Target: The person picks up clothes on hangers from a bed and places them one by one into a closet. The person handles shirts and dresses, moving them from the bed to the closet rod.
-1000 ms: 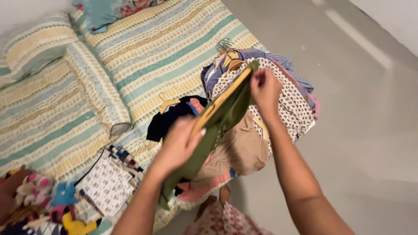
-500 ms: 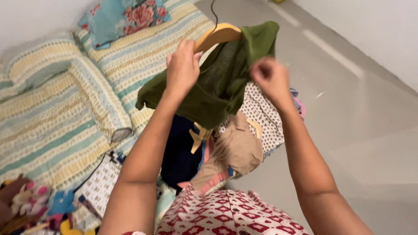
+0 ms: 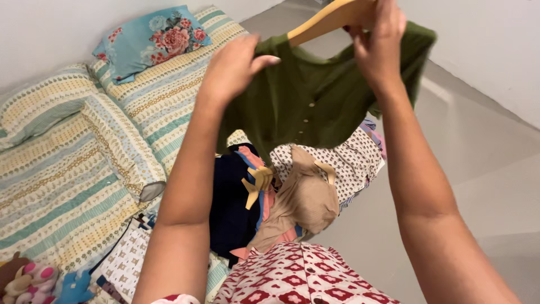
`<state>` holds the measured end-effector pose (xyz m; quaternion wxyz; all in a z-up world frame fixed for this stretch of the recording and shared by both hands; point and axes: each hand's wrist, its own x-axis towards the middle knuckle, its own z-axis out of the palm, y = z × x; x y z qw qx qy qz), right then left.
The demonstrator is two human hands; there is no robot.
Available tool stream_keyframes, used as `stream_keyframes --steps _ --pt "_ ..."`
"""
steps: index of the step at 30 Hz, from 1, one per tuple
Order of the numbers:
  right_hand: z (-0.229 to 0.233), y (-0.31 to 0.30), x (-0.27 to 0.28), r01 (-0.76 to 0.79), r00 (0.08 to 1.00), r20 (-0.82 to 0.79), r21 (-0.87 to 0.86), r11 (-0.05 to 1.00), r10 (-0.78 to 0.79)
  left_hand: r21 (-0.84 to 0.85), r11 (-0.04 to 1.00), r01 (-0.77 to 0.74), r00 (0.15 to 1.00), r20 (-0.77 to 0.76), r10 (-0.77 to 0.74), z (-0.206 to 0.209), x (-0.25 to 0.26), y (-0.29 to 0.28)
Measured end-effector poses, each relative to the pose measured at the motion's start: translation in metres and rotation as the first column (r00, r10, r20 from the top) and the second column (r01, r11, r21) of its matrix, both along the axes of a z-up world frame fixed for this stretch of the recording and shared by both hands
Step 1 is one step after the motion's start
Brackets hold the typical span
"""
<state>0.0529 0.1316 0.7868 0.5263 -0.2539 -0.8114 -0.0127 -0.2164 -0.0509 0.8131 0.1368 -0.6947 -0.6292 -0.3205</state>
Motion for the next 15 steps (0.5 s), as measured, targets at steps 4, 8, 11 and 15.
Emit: stream_keyframes --steps 4,8,11,15 --pt "-0.010 0.021 0.021 0.079 0.994 0.070 0.075 0.994 -0.084 0.006 0.987 0.163 0.894 0.422 -0.150 -0.004 -0.013 0.008" --pt "-0.019 0.024 0.031 0.158 0.974 0.155 0.069 0.985 -0.167 0.263 0.908 0.325 0.785 0.460 -0.415 -0.009 -0.010 0.018" --pt "-0.025 0.021 0.041 0.146 0.983 0.114 0.002 0.989 -0.145 0.289 0.888 0.357 0.866 0.255 -0.431 -0.019 -0.005 0.021" --pt "-0.018 0.010 0.054 0.161 0.986 0.060 -0.037 0.986 -0.159 0.056 0.995 0.087 0.956 0.276 -0.099 -0.028 0.001 0.027"
